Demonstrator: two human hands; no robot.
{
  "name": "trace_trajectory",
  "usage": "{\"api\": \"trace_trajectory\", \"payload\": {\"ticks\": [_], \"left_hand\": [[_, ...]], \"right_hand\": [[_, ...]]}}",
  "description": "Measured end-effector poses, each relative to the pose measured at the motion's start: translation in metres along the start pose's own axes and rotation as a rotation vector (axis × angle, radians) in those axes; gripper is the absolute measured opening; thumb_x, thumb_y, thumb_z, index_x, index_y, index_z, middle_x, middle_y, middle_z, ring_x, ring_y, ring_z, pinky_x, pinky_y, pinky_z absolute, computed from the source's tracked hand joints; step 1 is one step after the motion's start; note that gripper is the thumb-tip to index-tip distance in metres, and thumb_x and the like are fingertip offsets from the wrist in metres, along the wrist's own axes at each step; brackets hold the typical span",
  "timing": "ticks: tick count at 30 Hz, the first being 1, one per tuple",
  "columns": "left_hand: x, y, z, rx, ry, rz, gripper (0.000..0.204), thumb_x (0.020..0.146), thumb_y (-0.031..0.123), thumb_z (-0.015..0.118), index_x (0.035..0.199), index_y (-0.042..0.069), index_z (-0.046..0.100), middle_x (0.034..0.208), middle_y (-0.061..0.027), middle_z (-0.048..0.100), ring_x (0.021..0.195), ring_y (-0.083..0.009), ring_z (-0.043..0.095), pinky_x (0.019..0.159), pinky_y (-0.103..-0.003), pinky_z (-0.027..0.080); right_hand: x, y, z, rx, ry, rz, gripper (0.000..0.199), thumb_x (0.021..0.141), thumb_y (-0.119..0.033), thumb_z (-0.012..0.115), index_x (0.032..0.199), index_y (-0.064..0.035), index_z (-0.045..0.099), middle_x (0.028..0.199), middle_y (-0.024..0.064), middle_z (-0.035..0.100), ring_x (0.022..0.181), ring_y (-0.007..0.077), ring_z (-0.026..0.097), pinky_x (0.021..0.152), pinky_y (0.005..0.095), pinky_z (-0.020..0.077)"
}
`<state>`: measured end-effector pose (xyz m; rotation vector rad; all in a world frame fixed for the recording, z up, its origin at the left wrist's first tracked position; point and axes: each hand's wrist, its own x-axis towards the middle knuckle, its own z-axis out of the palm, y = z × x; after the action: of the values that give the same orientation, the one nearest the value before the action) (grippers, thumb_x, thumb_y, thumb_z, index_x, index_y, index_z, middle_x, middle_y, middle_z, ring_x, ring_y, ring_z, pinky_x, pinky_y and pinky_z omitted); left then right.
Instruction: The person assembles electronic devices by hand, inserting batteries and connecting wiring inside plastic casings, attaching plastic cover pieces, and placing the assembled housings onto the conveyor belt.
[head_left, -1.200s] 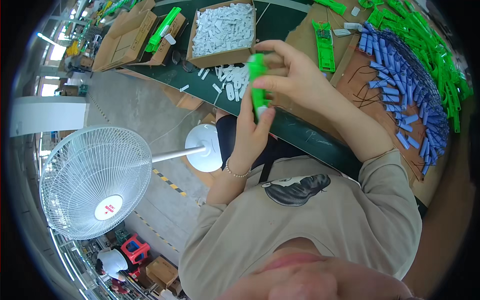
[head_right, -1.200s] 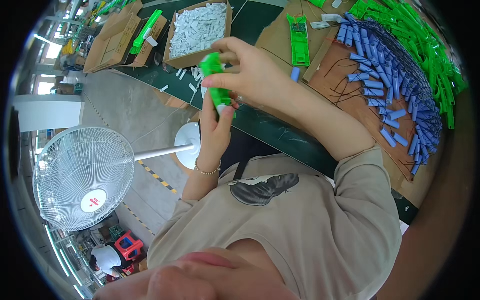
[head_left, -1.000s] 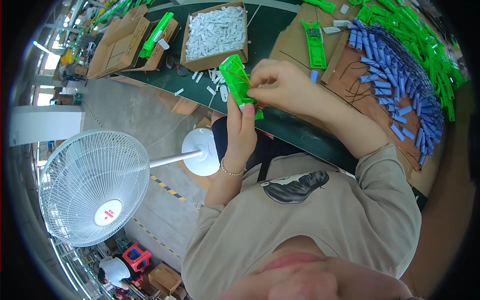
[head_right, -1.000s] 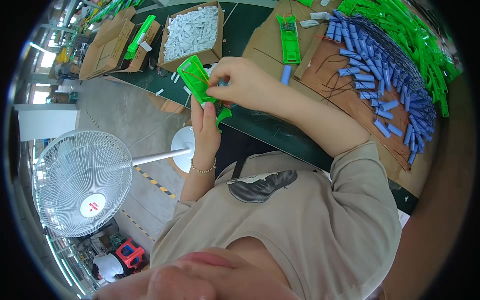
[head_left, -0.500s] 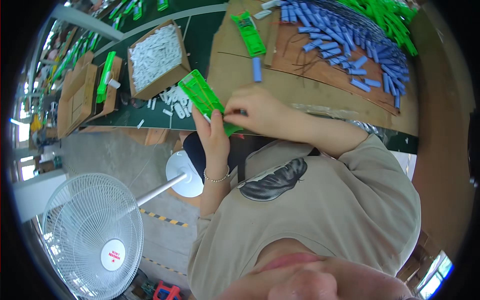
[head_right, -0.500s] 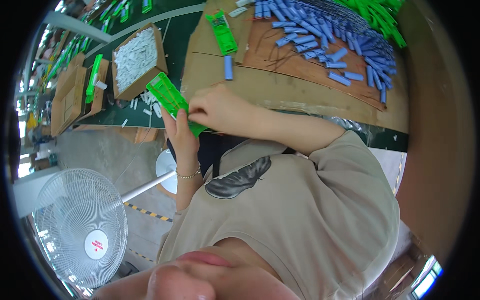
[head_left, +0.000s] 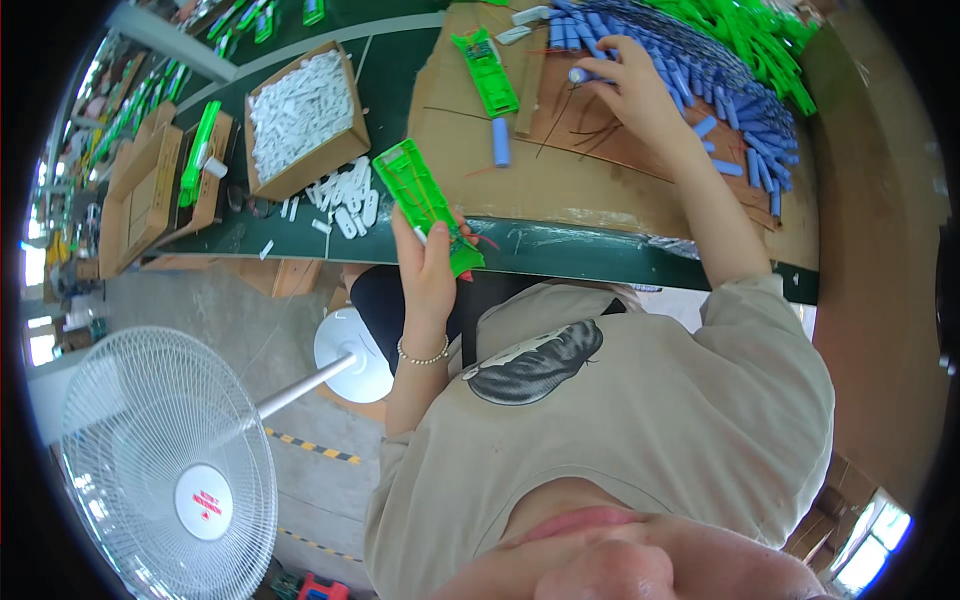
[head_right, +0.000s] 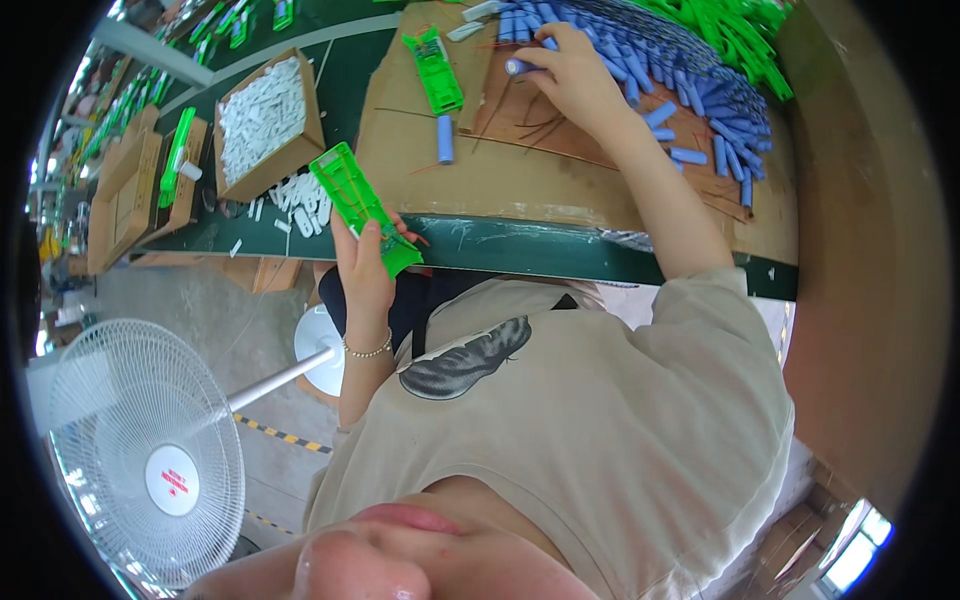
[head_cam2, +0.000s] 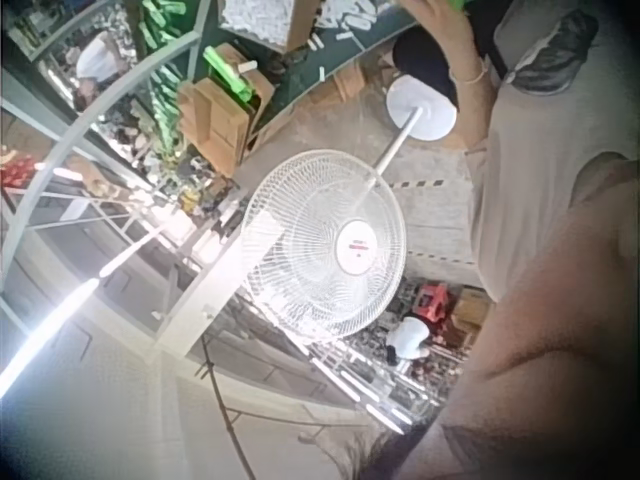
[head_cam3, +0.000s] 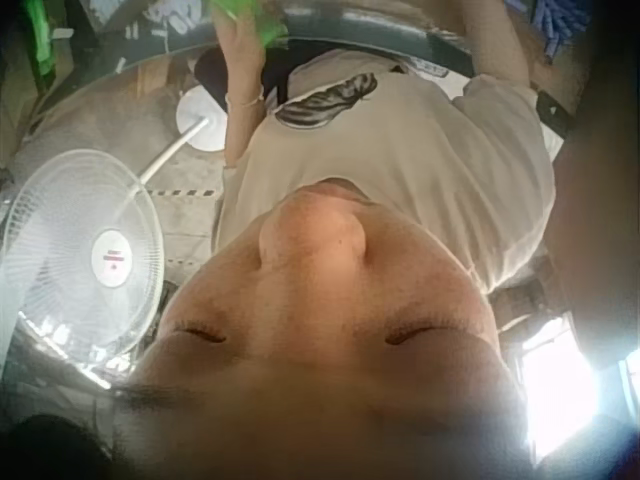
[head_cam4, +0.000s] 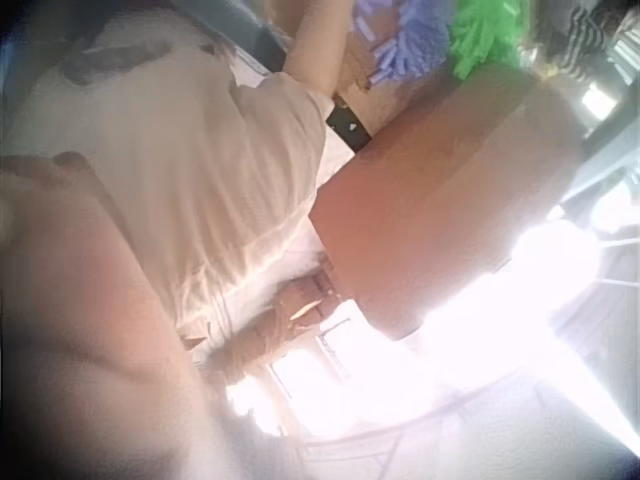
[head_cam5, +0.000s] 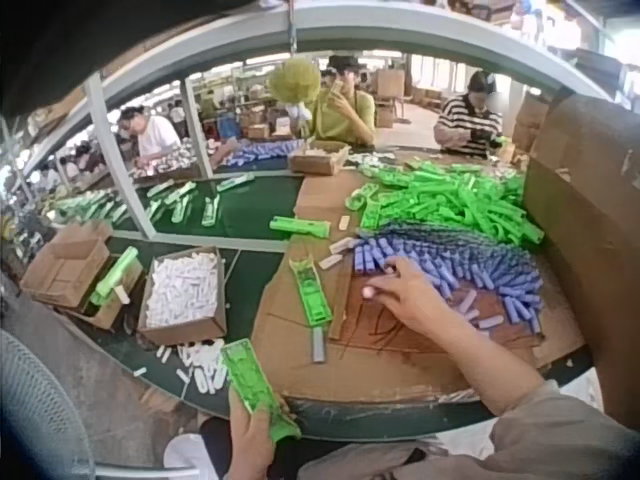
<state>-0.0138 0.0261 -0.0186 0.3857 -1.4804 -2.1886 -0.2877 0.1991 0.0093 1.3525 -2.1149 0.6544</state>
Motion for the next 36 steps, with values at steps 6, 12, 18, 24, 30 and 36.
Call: {"api": "trace_trajectory", "payload": {"ticks": [6, 12, 18, 24, 30, 36], "left_hand": [[-0.001, -0.002, 0.001, 0.18, 0.004, 0.0, 0.047, 0.09, -0.003, 0.04, 0.135, 0.003, 0.025, 0.102, -0.0109, 0.05, 0.085, -0.0153, 0.055, 0.074, -0.029, 0.051], [-0.004, 0.001, 0.002, 0.467, -0.002, 0.067, 0.058, 0.088, -0.005, 0.042, 0.141, 0.003, 0.019, 0.116, -0.0107, 0.046, 0.093, -0.0113, 0.053, 0.076, -0.024, 0.047], [-0.006, 0.005, -0.002, 0.405, -0.023, 0.047, 0.065, 0.086, -0.009, 0.042, 0.143, 0.002, 0.014, 0.12, -0.0099, 0.045, 0.096, -0.0124, 0.053, 0.08, -0.025, 0.047], [-0.002, 0.001, -0.009, 0.404, -0.009, 0.226, 0.063, 0.083, -0.006, 0.048, 0.139, 0.001, 0.019, 0.106, -0.0148, 0.053, 0.09, -0.0174, 0.057, 0.079, -0.03, 0.048], [-0.006, 0.003, -0.029, 0.319, -0.004, 0.154, 0.053, 0.088, 0.005, 0.054, 0.135, 0.001, 0.029, 0.102, -0.0127, 0.055, 0.086, -0.0157, 0.057, 0.077, -0.029, 0.048], [-0.006, 0.008, -0.054, -0.052, 0.037, 0.005, 0.039, 0.094, 0.01, 0.049, 0.13, 0.003, 0.034, 0.1, -0.009, 0.058, 0.081, -0.0116, 0.058, 0.071, -0.026, 0.048]], "right_hand": [[0.007, -0.144, -0.018, 1.165, -0.18, 0.499, 0.032, 0.084, -0.001, 0.061, 0.115, -0.0021, 0.055, 0.096, 0.0069, 0.059, 0.08, 0.0107, 0.059, 0.068, 0.0239, 0.0495], [0.003, -0.181, 0.009, 1.295, -0.314, 0.596, 0.033, 0.083, -0.001, 0.062, 0.115, -0.0014, 0.053, 0.096, 0.0102, 0.061, 0.074, 0.0116, 0.062, 0.064, 0.0248, 0.0521], [0.01, -0.186, 0.018, 1.088, -0.276, 0.472, 0.028, 0.079, -0.001, 0.066, 0.106, 0.0028, 0.059, 0.086, 0.0092, 0.057, 0.067, 0.015, 0.063, 0.057, 0.0243, 0.0509], [0.016, -0.192, 0.028, 0.973, -0.383, 0.433, 0.038, 0.076, -0.001, 0.069, 0.111, 0.0019, 0.057, 0.091, 0.0092, 0.056, 0.068, 0.013, 0.063, 0.056, 0.0245, 0.0506], [0.025, -0.199, 0.051, 1.356, -0.42, 0.625, 0.05, 0.079, -0.004, 0.069, 0.122, 0.0023, 0.043, 0.09, 0.0073, 0.06, 0.077, 0.0108, 0.06, 0.056, 0.0253, 0.0509], [0.077, -0.195, 0.061, 1.292, -0.746, 0.448, 0.049, 0.082, -0.01, 0.068, 0.124, 0.0021, 0.045, 0.1, 0.0091, 0.063, 0.079, 0.0135, 0.061, 0.071, 0.0297, 0.052]]}}
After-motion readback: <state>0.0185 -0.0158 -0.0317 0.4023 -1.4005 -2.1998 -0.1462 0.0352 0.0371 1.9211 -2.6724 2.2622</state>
